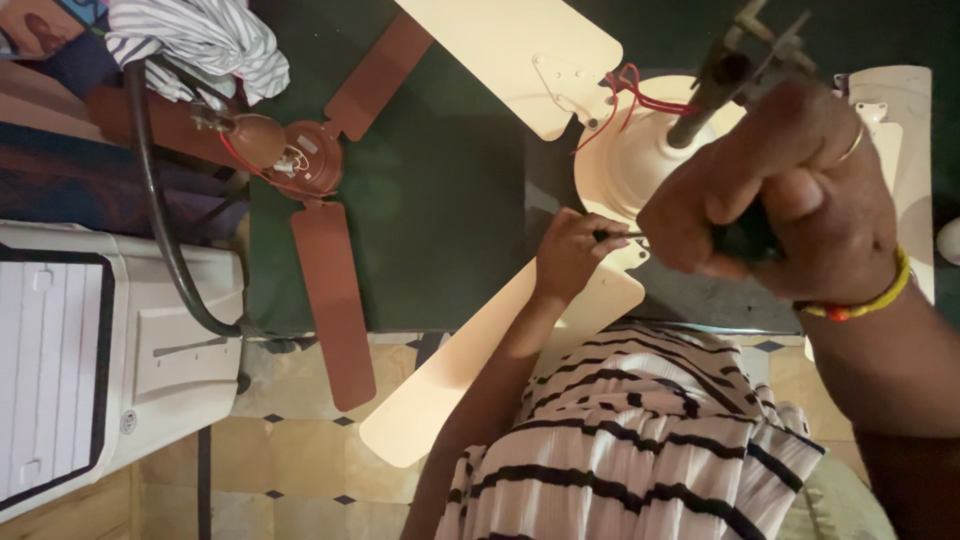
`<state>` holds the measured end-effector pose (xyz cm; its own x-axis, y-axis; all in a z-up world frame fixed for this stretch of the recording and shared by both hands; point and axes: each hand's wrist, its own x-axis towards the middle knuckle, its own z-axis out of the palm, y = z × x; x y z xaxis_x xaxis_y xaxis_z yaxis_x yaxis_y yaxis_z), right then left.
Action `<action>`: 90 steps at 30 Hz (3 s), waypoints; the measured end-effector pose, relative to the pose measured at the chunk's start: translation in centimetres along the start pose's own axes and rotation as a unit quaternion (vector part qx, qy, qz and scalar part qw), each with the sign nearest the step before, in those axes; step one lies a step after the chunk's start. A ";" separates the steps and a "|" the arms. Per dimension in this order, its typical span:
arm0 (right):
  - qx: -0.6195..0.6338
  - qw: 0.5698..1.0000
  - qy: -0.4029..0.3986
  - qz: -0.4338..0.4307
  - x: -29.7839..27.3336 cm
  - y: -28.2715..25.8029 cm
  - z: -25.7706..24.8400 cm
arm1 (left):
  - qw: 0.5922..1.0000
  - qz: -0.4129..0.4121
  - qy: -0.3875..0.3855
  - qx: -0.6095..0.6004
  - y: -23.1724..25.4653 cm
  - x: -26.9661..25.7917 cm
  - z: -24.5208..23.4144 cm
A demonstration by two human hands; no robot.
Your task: The person uses a screwdriver to loosen and remove screws from the fan blade mounting points, then detaches the fan blades from the motor housing. The removed blades are placed on the floor beside the fan.
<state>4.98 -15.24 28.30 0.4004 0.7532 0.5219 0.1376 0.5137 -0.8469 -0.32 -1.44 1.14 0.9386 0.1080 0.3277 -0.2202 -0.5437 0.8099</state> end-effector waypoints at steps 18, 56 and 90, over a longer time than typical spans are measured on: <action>-0.042 0.998 0.043 -0.017 -0.5 -1.4 0.4 | 0.998 0.038 -0.002 0.041 -0.2 0.0 -0.1; -0.122 0.921 0.349 -0.126 -1.5 2.9 8.8 | 0.999 -0.016 0.043 -0.002 -2.6 -0.9 1.6; -0.072 0.996 0.006 0.056 -2.3 0.1 4.9 | 0.994 0.097 0.059 0.010 -3.2 -0.5 0.9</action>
<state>-0.36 -14.89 27.47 0.4314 0.7971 0.4225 0.2201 0.3612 -0.9061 0.12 -0.53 -2.03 0.8414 0.0959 0.5318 -0.3872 -0.5796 0.7171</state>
